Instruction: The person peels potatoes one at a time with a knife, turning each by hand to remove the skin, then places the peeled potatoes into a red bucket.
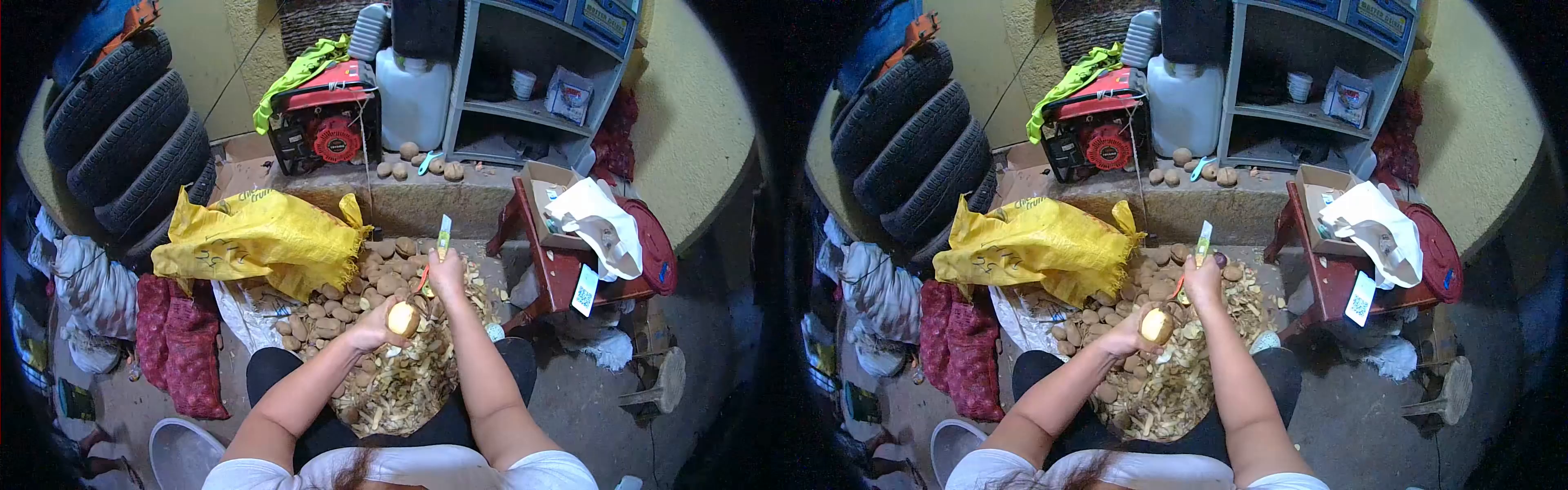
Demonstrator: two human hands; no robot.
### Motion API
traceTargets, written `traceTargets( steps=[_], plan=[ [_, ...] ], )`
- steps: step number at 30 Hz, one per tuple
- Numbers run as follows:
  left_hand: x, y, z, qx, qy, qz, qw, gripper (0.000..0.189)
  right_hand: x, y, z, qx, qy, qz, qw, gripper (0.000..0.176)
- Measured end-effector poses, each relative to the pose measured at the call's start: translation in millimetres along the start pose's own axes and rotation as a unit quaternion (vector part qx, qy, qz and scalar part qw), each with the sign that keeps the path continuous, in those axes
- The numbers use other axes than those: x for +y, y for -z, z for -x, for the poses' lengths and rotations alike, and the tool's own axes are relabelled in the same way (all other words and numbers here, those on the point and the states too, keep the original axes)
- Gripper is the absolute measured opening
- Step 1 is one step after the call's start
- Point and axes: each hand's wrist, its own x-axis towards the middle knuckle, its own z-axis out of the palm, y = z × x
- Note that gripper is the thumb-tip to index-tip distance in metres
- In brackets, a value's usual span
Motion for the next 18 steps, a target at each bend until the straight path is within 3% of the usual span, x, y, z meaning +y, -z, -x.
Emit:
traceTargets(
  steps=[2, 12, 16, 18],
  plan=[
    [4, 1, 1, -0.015, -0.004, -0.018, 1.0, 0.079, 8, -6, -2, -0.035, -0.028, -0.061, 0.997, 0.031],
    [8, 2, -1, -0.016, 0.005, -0.021, 1.0, 0.082, 2, 5, -4, -0.035, -0.056, -0.035, 0.997, 0.03],
    [12, 9, 2, -0.059, -0.012, 0.001, 0.998, 0.079, 46, 1, -34, 0.066, -0.058, -0.062, 0.994, 0.029],
    [17, 13, 1, -0.016, -0.023, 0.007, 1.0, 0.077, 36, 10, -37, 0.097, -0.057, -0.064, 0.992, 0.029]
  ],
)
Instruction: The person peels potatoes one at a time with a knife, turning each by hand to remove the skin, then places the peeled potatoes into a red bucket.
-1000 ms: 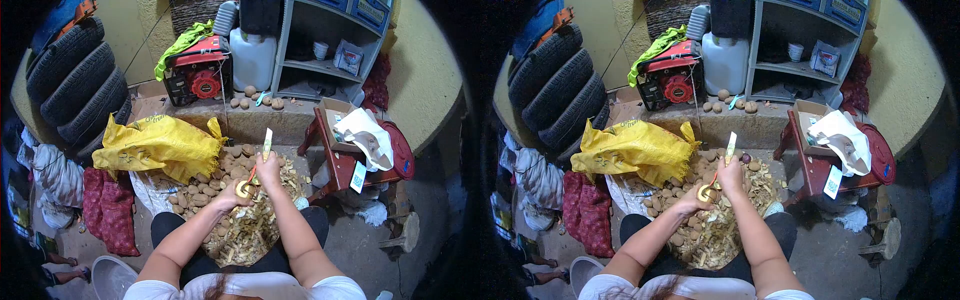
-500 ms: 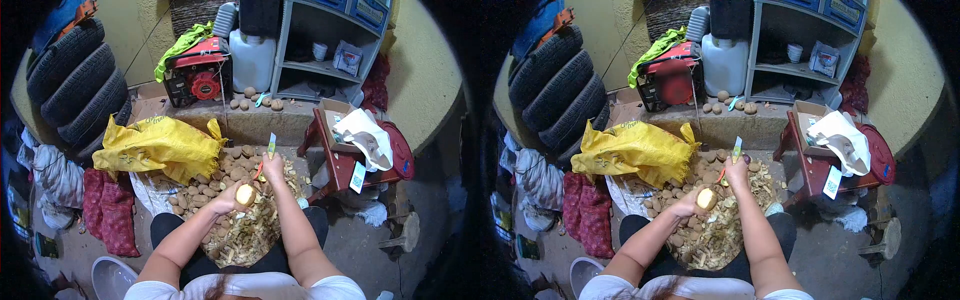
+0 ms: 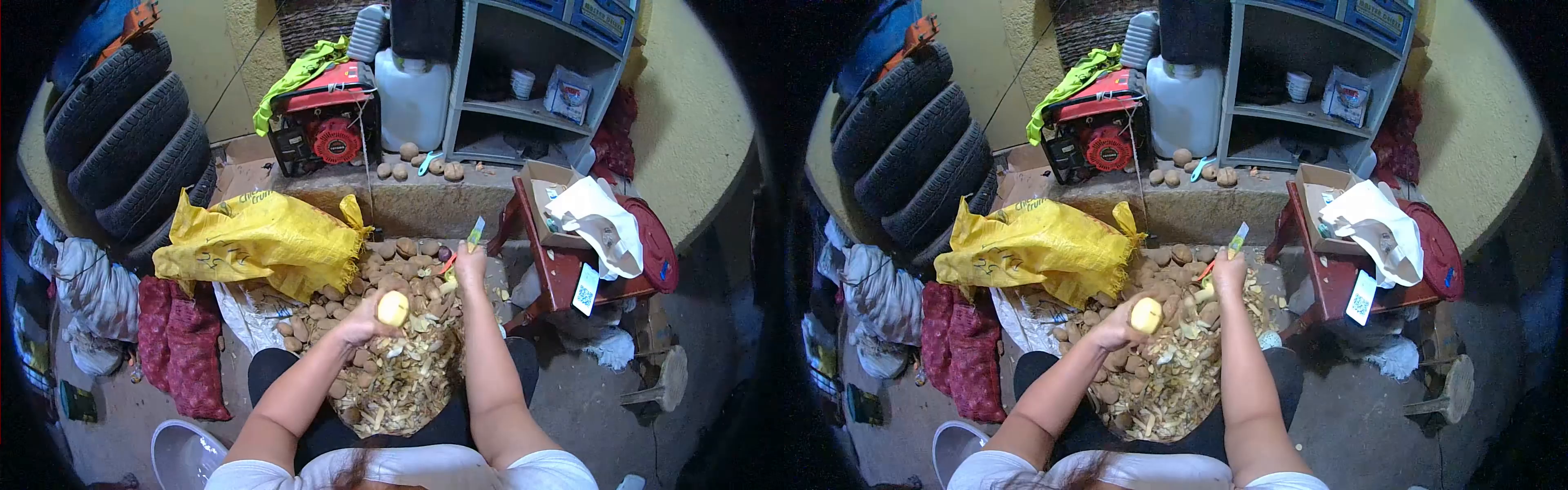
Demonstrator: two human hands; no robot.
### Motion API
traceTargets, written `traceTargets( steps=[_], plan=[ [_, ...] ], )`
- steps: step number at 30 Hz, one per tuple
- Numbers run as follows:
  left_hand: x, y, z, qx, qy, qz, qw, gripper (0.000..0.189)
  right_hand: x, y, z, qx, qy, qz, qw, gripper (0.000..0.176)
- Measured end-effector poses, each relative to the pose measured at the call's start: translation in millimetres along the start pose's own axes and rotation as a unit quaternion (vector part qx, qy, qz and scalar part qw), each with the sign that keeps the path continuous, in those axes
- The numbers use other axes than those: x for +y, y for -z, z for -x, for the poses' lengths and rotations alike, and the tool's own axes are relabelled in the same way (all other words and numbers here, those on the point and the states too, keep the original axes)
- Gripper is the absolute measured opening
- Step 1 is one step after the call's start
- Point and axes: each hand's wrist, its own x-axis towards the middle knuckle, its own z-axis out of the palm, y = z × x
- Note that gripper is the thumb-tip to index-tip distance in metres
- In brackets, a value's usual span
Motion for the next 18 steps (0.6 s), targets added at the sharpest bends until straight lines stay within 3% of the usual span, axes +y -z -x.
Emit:
traceTargets(
  steps=[3, 5, 6, 13, 15, 18],
  plan=[
    [-15, 13, -7, 0.059, 0.001, 0.06, 0.996, 0.068, -14, 8, 6, -0.034, -0.04, -0.09, 0.995, 0.029],
    [-18, 15, -7, 0.102, 0.077, 0.22, 0.967, 0.063, -8, 2, 3, -0.037, -0.041, -0.115, 0.992, 0.029],
    [-17, 13, -6, 0.099, 0.081, 0.24, 0.962, 0.055, -11, 2, 3, -0.042, -0.04, -0.139, 0.989, 0.029],
    [-19, 11, -4, 0.078, 0.07, 0.273, 0.956, 0.048, -22, -1, 19, -0.015, 0.0, -0.082, 0.996, 0.028],
    [-18, 12, -4, 0.113, 0.094, 0.352, 0.924, 0.039, -23, 1, 16, -0.071, -0.023, -0.112, 0.991, 0.027],
    [-17, 16, -7, 0.09, 0.091, 0.447, 0.886, 0.032, -35, 10, 21, -0.014, 0.089, 0.002, 0.996, 0.027]
  ],
)
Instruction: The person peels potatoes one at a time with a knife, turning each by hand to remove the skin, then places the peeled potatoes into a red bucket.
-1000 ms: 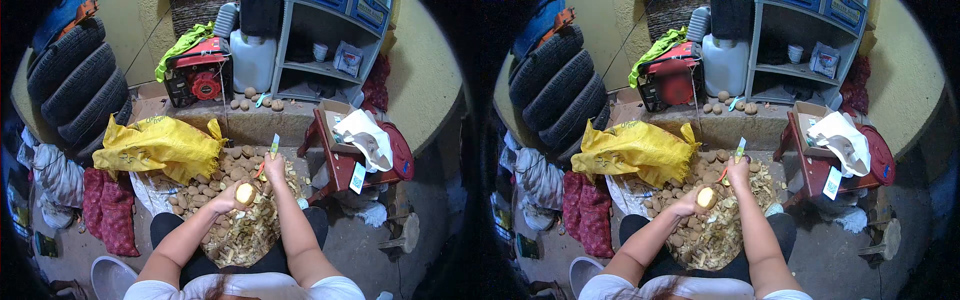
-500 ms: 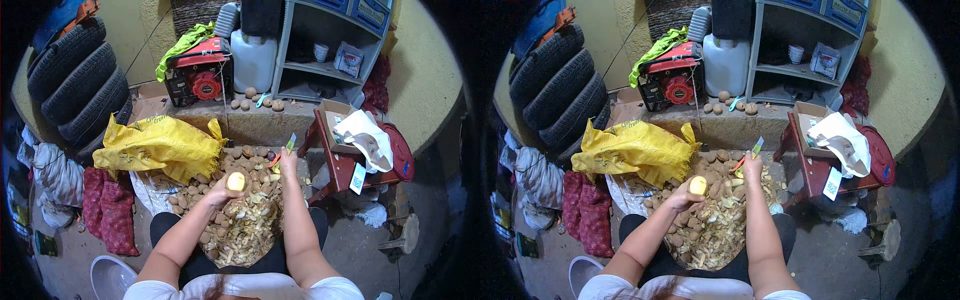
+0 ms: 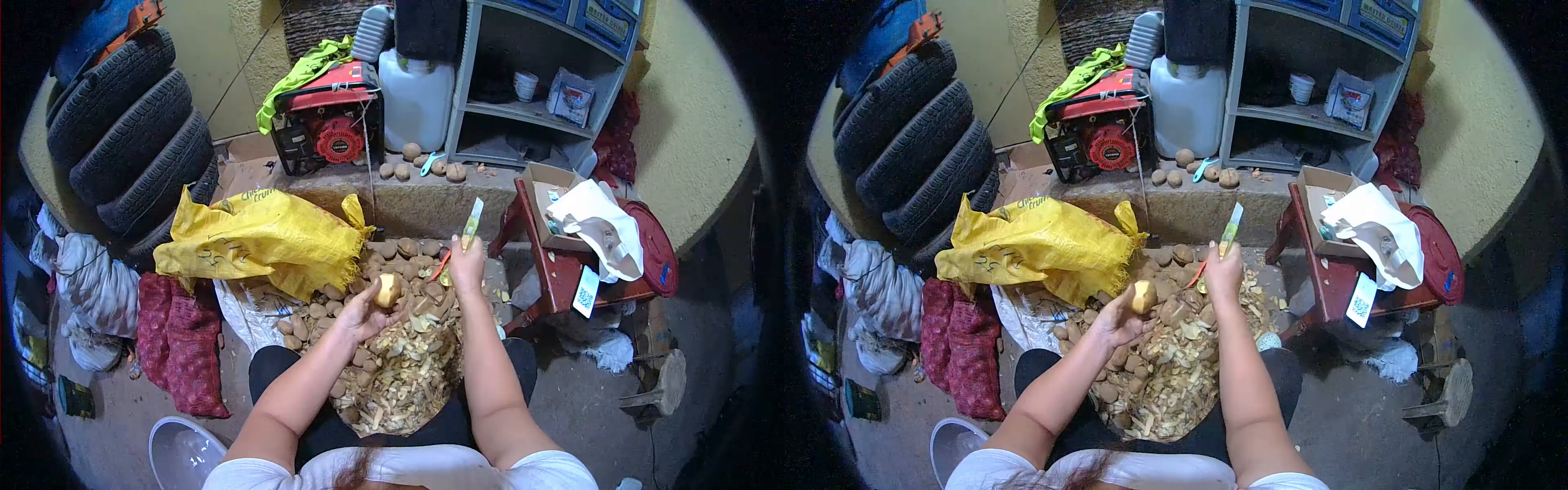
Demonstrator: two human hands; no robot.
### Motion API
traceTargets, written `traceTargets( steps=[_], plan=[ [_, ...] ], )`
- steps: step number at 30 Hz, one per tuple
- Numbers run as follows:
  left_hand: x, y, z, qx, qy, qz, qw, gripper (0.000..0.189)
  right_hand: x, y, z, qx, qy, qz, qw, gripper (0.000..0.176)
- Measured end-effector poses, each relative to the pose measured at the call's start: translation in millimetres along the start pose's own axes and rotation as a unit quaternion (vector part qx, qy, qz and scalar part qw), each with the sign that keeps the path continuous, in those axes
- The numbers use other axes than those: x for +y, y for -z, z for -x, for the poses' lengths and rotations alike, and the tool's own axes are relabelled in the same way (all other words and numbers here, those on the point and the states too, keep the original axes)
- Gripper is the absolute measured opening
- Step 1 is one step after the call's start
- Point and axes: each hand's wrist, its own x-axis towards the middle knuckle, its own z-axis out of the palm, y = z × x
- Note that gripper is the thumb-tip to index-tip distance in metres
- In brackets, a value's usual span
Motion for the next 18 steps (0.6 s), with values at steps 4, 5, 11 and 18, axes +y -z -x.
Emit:
traceTargets(
  steps=[4, 5, 11, 18],
  plan=[
    [-4, -6, -3, 0.039, -0.021, 0.024, 0.999, 0.031, -16, 3, 6, -0.027, -0.01, -0.037, 0.999, 0.027],
    [-6, -4, -5, 0.057, -0.027, 0.0, 0.998, 0.031, -22, 2, 11, -0.021, -0.003, -0.062, 0.998, 0.027],
    [-20, -3, -11, 0.076, -0.025, -0.08, 0.994, 0.029, -39, -13, 40, -0.036, 0.026, -0.064, 0.997, 0.029],
    [-31, 4, -21, 0.175, -0.073, -0.195, 0.962, 0.031, -43, -15, 46, -0.033, 0.023, 0.001, 0.999, 0.028]
  ],
)
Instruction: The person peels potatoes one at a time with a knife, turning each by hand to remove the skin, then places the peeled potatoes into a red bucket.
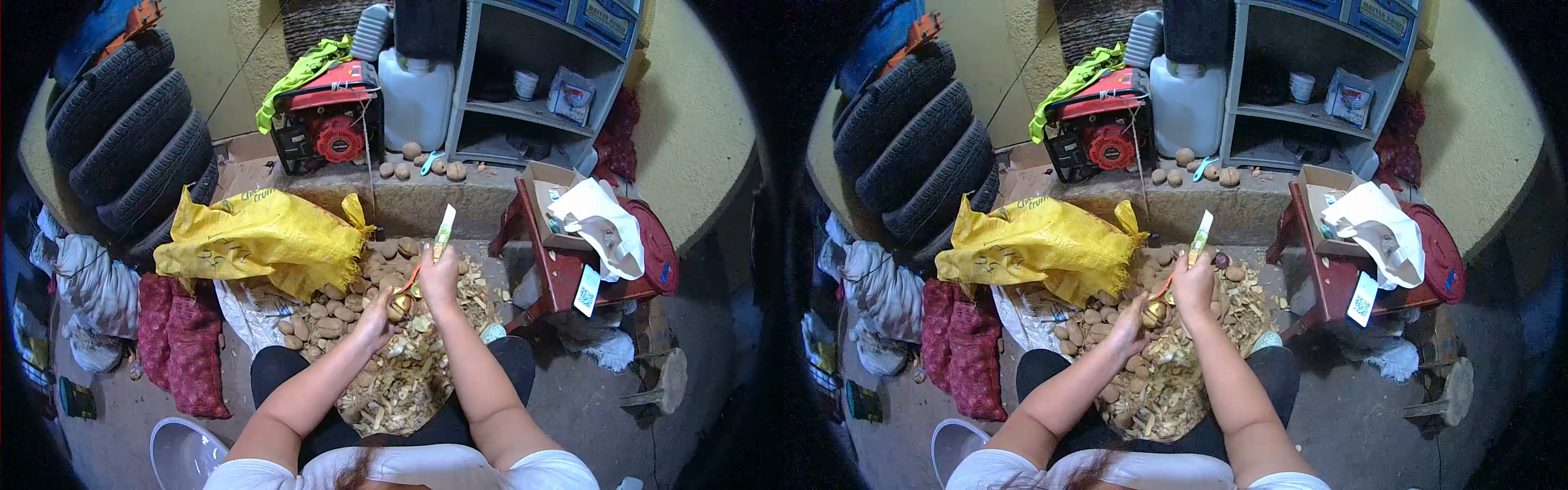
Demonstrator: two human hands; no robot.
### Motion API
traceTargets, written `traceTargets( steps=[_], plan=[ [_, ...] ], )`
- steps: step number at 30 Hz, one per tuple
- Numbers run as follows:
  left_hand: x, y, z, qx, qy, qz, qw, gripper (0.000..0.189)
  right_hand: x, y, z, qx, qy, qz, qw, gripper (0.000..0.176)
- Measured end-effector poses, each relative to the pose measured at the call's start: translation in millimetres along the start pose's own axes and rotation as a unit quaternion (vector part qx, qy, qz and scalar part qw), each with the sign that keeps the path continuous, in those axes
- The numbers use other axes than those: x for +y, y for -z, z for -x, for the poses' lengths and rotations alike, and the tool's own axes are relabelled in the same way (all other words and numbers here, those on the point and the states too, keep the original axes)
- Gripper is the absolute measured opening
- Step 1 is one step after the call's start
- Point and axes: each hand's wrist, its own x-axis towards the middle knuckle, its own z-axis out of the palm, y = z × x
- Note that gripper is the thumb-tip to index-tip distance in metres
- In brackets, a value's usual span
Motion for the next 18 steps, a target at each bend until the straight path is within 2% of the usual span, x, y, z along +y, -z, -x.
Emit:
traceTargets(
  steps=[2, 3, 5, 7, 10, 13, 15, 16, 17, 18],
  plan=[
    [3, 3, 3, -0.06, 0.018, 0.005, 0.998, 0.028, 18, -4, -9, -0.024, -0.059, 0.003, 0.998, 0.029],
    [4, 2, 5, -0.06, 0.018, 0.005, 0.998, 0.028, 24, -2, -14, -0.024, -0.059, 0.003, 0.998, 0.029],
    [6, -1, 11, -0.096, 0.033, 0.047, 0.994, 0.033, 36, 3, -25, -0.046, -0.122, -0.016, 0.991, 0.03],
    [9, -3, 14, -0.082, 0.032, 0.033, 0.996, 0.032, 44, 0, -27, -0.057, -0.118, -0.017, 0.991, 0.03],
    [16, -2, 22, -0.131, 0.042, 0.011, 0.99, 0.028, 44, -2, -23, -0.04, -0.089, -0.002, 0.995, 0.03],
    [24, -6, 34, -0.115, 0.094, 0.053, 0.988, 0.023, 34, 6, -21, -0.02, -0.105, -0.019, 0.994, 0.03],
    [23, -2, 31, -0.246, -0.007, -0.086, 0.965, 0.035, 22, 13, -18, -0.02, -0.1, -0.013, 0.995, 0.03],
    [22, -4, 29, -0.223, 0.01, -0.103, 0.969, 0.05, 17, 14, -15, -0.02, -0.099, -0.013, 0.995, 0.03],
    [20, -5, 29, -0.223, 0.01, -0.103, 0.969, 0.05, 12, 14, -11, -0.026, -0.071, -0.005, 0.997, 0.03],
    [19, -9, 30, -0.222, -0.055, -0.18, 0.957, 0.054, 10, 14, -9, -0.032, -0.044, 0.003, 0.999, 0.03]
  ],
)
